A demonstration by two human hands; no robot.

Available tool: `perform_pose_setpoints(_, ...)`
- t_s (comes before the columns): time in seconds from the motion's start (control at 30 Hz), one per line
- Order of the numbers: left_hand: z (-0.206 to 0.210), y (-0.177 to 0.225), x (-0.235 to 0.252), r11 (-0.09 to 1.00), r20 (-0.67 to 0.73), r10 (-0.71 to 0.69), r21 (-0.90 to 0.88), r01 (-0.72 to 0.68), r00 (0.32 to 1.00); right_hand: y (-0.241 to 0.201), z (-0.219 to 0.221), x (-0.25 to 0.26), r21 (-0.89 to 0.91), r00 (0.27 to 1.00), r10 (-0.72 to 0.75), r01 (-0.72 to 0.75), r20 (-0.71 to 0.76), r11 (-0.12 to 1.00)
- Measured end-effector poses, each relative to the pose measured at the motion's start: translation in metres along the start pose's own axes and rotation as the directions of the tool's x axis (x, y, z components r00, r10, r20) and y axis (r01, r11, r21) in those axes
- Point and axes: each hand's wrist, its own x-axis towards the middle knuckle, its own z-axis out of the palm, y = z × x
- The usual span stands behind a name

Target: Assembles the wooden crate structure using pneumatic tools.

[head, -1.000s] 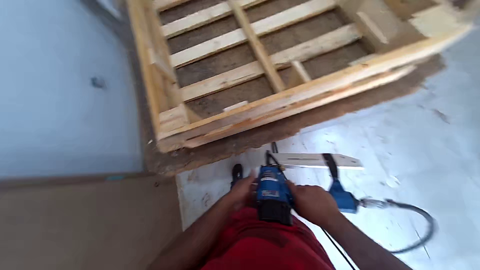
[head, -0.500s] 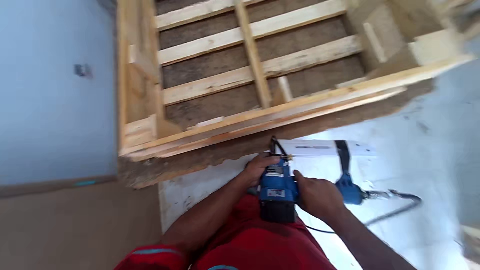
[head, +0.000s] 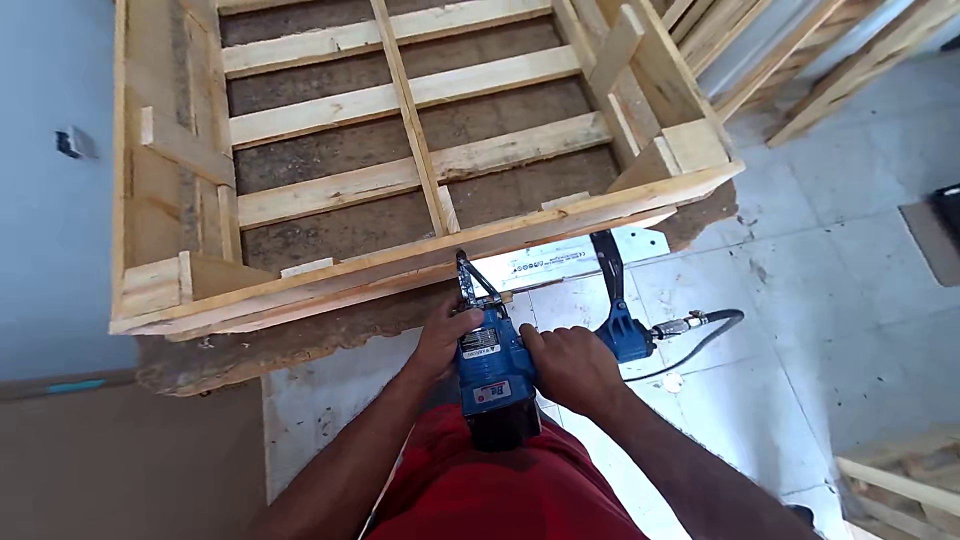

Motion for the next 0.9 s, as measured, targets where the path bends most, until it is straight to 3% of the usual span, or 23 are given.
perform_pose_setpoints(0.23, 0.011, -0.002, 0.005, 1.0, -0.039, 0.027, -0.009, -0.028, 0.999, 0.017, 0.001, 0.004, -0.017, 0.997, -0.061, 0.06, -0.051, 0.998)
perform_pose_setpoints(0.3, 0.011, 0.009, 0.003, 0.991, -0.038, -0.034, 0.126, 0.038, 0.999, 0.019, 0.003, 0.003, -0.01, 0.995, -0.066, 0.065, -0.07, 0.998)
perform_pose_setpoints(0.33, 0.012, 0.027, 0.002, 0.948, -0.072, -0.058, 0.31, 0.078, 0.996, 0.021, 0.003, 0.004, -0.01, 0.995, -0.063, 0.063, -0.08, 0.998)
perform_pose_setpoints(0.4, 0.01, 0.08, 0.006, 0.661, -0.194, 0.051, 0.742, 0.112, 0.98, 0.025, 0.001, 0.007, -0.009, 0.995, -0.061, 0.06, -0.076, 0.998)
perform_pose_setpoints(0.47, 0.005, 0.136, 0.029, 0.437, -0.212, 0.367, 0.899, 0.033, 0.906, 0.025, -0.003, 0.007, -0.008, 0.998, -0.053, 0.053, -0.035, 0.999)
perform_pose_setpoints(0.53, 0.003, 0.176, 0.078, 0.359, -0.074, 0.487, 0.926, -0.122, 0.87, 0.02, -0.006, 0.008, -0.004, 0.999, -0.041, 0.041, 0.001, 0.999)
perform_pose_setpoints(0.57, 0.003, 0.185, 0.11, 0.37, 0.002, 0.432, 0.911, -0.18, 0.902, 0.018, -0.007, 0.008, -0.005, 0.999, -0.031, 0.031, 0.009, 1.0)
perform_pose_setpoints(0.63, 0.003, 0.177, 0.162, 0.529, 0.09, 0.178, 0.831, -0.173, 0.98, 0.014, -0.007, 0.008, -0.006, 1.0, -0.005, 0.005, 0.022, 1.0)
perform_pose_setpoints(0.7, 0.007, 0.158, 0.18, 0.606, 0.16, 0.008, 0.784, -0.132, 0.987, 0.014, -0.008, 0.009, -0.013, 0.999, 0.013, -0.012, 0.036, 1.0)
perform_pose_setpoints(0.8, 0.009, 0.154, 0.179, 0.601, 0.196, -0.058, 0.79, -0.123, 0.979, 0.01, -0.008, 0.01, -0.012, 0.998, 0.031, -0.031, 0.049, 0.999)
perform_pose_setpoints(0.9, 0.011, 0.157, 0.178, 0.507, 0.163, -0.062, 0.855, -0.11, 0.985, 0.009, -0.005, 0.01, -0.029, 0.999, 0.03, -0.03, 0.019, 0.999)
